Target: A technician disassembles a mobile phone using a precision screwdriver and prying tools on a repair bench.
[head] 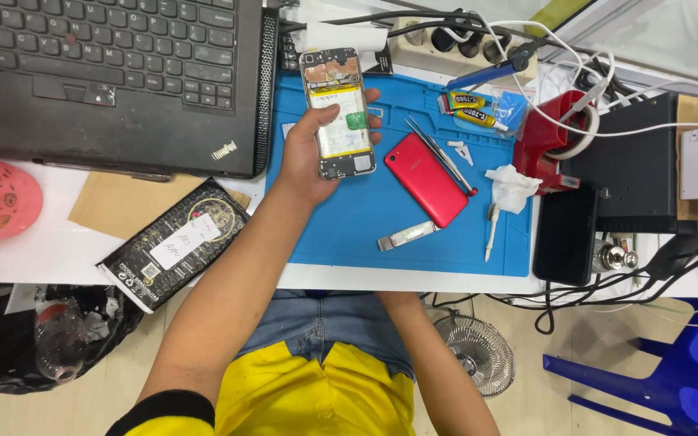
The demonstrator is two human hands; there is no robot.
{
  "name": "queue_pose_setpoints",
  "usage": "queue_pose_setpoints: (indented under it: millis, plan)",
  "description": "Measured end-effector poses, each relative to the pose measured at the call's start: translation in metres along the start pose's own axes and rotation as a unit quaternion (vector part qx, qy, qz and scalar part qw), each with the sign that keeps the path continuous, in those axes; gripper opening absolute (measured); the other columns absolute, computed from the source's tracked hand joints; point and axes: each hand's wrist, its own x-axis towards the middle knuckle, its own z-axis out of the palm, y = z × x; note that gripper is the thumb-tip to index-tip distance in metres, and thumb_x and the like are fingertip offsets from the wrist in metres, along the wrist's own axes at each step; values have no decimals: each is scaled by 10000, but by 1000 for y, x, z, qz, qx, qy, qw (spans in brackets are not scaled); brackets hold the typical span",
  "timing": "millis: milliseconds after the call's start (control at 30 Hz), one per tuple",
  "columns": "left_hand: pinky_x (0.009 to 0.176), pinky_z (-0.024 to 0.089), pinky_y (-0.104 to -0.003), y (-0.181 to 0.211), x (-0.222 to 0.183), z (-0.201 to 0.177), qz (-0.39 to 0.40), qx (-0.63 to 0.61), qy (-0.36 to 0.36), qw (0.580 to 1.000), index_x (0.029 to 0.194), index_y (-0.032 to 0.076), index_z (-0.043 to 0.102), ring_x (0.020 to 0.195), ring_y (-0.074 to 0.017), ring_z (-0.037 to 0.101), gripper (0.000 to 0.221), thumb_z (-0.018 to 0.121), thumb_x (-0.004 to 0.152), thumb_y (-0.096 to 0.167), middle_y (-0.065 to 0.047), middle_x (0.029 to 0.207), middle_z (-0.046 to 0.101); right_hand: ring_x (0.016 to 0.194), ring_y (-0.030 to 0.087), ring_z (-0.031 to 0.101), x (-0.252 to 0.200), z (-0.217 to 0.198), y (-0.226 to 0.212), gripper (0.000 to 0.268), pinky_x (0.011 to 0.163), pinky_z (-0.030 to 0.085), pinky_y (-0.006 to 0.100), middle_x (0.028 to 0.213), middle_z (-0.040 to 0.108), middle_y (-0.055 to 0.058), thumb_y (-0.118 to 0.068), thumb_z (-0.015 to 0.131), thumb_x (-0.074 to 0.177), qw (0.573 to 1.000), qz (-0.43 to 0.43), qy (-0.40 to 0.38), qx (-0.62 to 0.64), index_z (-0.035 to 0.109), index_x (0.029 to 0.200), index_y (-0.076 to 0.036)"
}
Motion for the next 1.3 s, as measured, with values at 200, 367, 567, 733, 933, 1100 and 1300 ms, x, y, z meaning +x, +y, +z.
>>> queue_pose_setpoints:
  millis: [200, 367, 567, 733, 933, 1100, 1300]
  plan:
    - [966, 641, -548, -1, 1, 0, -4, 1, 4, 1000, 1387, 6, 522, 1060, -384, 738, 493, 602, 938, 193, -278, 1393, 623, 1073, 417, 621, 12, -38, -40, 341, 930, 504, 554, 1103, 697, 164, -199, 576, 909, 989, -52, -100, 92, 662, 1219, -88]
    - [926, 618, -503, 9, -4, 9, 1, -16, 20, 1000, 1418, 0, 506, 1033, -363, 705, 526, 591, 933, 182, -252, 1373, 635, 1127, 396, 639, 19, -82, -68, 354, 897, 523, 537, 1230, 710, 134, -219, 536, 968, 964, -101, -180, 167, 658, 1282, -112]
    - [882, 599, -466, 14, -6, 13, 0, -29, 26, 999, 1493, -5, 453, 1015, -355, 679, 620, 588, 917, 182, -247, 1369, 633, 743, 145, 727, -40, -149, -3, 168, 617, 568, 257, 929, 816, 70, -146, 667, 939, 905, -23, 62, 419, 764, 1051, -66]
    - [866, 597, -453, 15, -8, 16, 6, -7, 32, 999, 1471, -5, 477, 1003, -344, 680, 630, 605, 885, 188, -242, 1365, 642, 596, 154, 461, -15, -212, -5, 223, 576, 403, 293, 712, 511, 44, -249, 566, 1095, 751, -202, 277, 564, 627, 1194, -59]
    - [872, 594, -445, 16, -4, 11, 7, -16, 29, 999, 1492, -2, 465, 1003, -331, 683, 654, 611, 887, 197, -226, 1366, 638, 590, 170, 416, 16, -220, -30, 251, 637, 345, 345, 667, 467, 31, -306, 531, 1104, 716, -226, 291, 593, 589, 1032, -72]
    - [867, 593, -456, 15, -4, 12, 3, -19, 40, 999, 1501, 21, 452, 987, -344, 680, 654, 603, 884, 181, -243, 1357, 638, 575, 154, 424, 16, -217, -33, 261, 632, 346, 334, 661, 487, 15, -309, 537, 1100, 705, -234, 285, 606, 584, 995, -75]
    - [868, 591, -453, 14, -6, 13, -2, -17, 39, 999, 1509, 16, 441, 984, -339, 678, 666, 596, 884, 186, -240, 1368, 636, 607, 161, 448, 8, -216, -32, 204, 652, 363, 338, 708, 517, 29, -250, 528, 1099, 690, -250, 265, 625, 601, 1072, -61]
